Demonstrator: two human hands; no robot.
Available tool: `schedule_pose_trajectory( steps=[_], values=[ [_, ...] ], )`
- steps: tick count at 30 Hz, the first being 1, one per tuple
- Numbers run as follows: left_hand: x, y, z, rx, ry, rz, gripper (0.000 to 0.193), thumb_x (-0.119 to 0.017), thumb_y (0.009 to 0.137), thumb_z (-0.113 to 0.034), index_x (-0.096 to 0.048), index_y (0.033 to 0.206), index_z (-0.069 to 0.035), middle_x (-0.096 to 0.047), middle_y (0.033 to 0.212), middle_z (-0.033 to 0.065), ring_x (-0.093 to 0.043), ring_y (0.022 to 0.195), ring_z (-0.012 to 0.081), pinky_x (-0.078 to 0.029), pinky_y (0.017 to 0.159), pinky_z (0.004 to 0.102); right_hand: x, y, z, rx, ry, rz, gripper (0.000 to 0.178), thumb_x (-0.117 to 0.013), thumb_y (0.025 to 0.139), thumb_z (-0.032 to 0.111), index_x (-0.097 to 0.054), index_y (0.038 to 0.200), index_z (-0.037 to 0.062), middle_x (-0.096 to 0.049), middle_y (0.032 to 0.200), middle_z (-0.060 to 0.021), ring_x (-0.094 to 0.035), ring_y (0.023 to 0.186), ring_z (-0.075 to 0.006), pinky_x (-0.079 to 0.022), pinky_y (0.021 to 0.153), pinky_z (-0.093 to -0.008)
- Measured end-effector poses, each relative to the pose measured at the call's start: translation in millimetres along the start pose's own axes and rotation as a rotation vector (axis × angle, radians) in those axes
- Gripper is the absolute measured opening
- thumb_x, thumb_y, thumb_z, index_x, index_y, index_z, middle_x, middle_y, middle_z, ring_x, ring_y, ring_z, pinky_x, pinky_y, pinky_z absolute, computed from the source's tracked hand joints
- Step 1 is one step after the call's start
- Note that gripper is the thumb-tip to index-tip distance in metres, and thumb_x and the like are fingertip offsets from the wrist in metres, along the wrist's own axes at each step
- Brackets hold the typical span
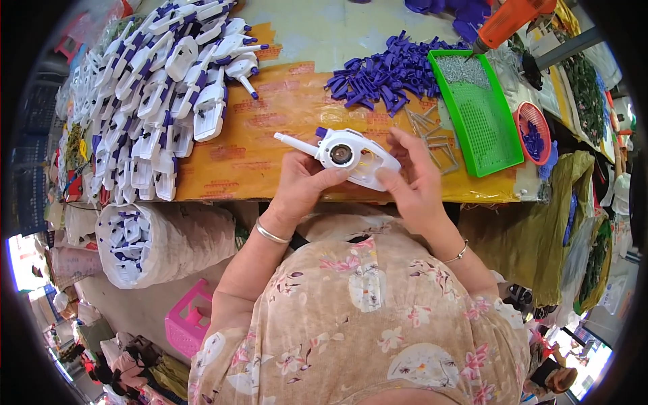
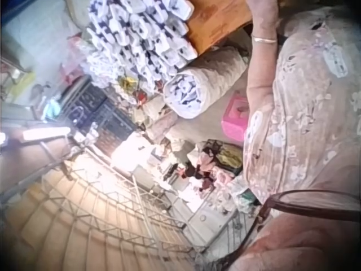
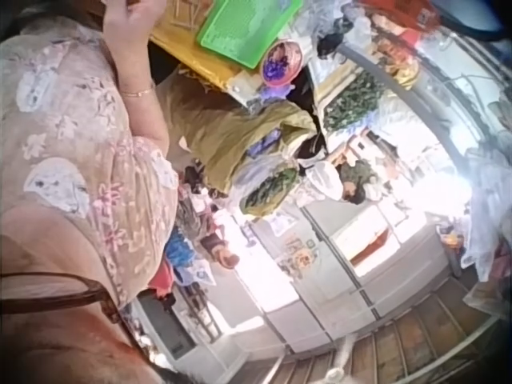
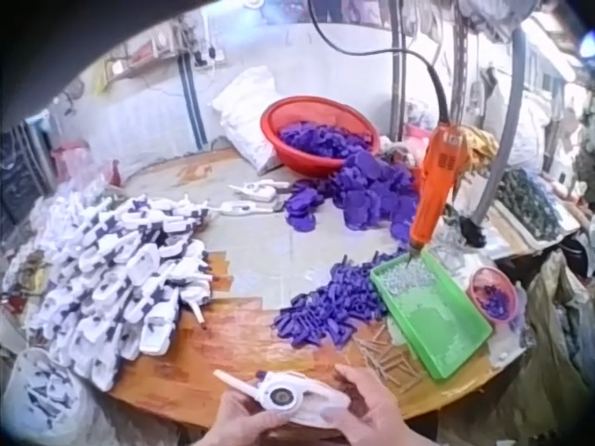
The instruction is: The user is seen assembling toy walkie talkies by putting electronic parts and plastic housing together.
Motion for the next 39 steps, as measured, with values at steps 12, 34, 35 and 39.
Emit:
schedule_pose_trajectory(
  steps=[12, 34, 35, 39],
  values=[
    [5.5, -19.9, -30.4, -0.233, -0.018, -0.088, 0.045, -0.074, 0.064, 0.004, -0.061, 0.107, 0.002, -0.065, 0.103, 0.0090, -0.061, 0.096, 0.0187, -0.048, 0.087, 0.0332, -13.7, -6.6, -11.9, -0.337, 0.833, 0.227, 0.011, -0.062, 0.085, 0.001, -0.059, 0.095, 0.0020, -0.059, 0.084, 0.0010, -0.052, 0.074, -0.0043, -0.043, 0.067, -0.0192],
    [-32.1, -20.8, -42.1, -0.299, 0.557, 0.175, 0.036, -0.063, 0.070, 0.009, -0.060, 0.105, 0.000, -0.064, 0.099, 0.0058, -0.059, 0.091, 0.0121, -0.047, 0.079, 0.0267, -3.2, 25.7, 45.0, 0.234, 0.019, 0.293, 0.035, -0.076, 0.070, 0.017, -0.060, 0.097, 0.0009, -0.055, 0.083, -0.0122, -0.054, 0.081, -0.0293, -0.044, 0.071, -0.0363],
    [-35.3, -21.8, -45.8, -0.339, 0.602, 0.187, 0.034, -0.063, 0.070, 0.009, -0.061, 0.102, 0.000, -0.065, 0.096, 0.0057, -0.060, 0.088, 0.0121, -0.048, 0.076, 0.0265, -3.1, 27.0, 42.8, 0.195, 0.085, 0.299, 0.031, -0.075, 0.070, 0.014, -0.061, 0.094, 0.0014, -0.053, 0.078, -0.0114, -0.054, 0.077, -0.0279, -0.044, 0.068, -0.0343],
    [-47.3, -18.5, -65.8, -0.518, 0.857, 0.237, 0.027, -0.066, 0.072, 0.005, -0.060, 0.099, 0.002, -0.065, 0.082, 0.0053, -0.061, 0.074, 0.0116, -0.049, 0.067, 0.0259, -2.5, 27.9, 35.5, 0.162, 0.142, 0.278, 0.029, -0.076, 0.071, 0.012, -0.060, 0.094, 0.0019, -0.054, 0.077, -0.0085, -0.054, 0.073, -0.0218, -0.043, 0.064, -0.0336]
  ],
)
Point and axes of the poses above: each hand's wrist, its own y-axis towards the middle knuckle, its own x-axis out of the back of the hand, z = x × y, the point moved 6 cm from there along y, towards the middle knuckle
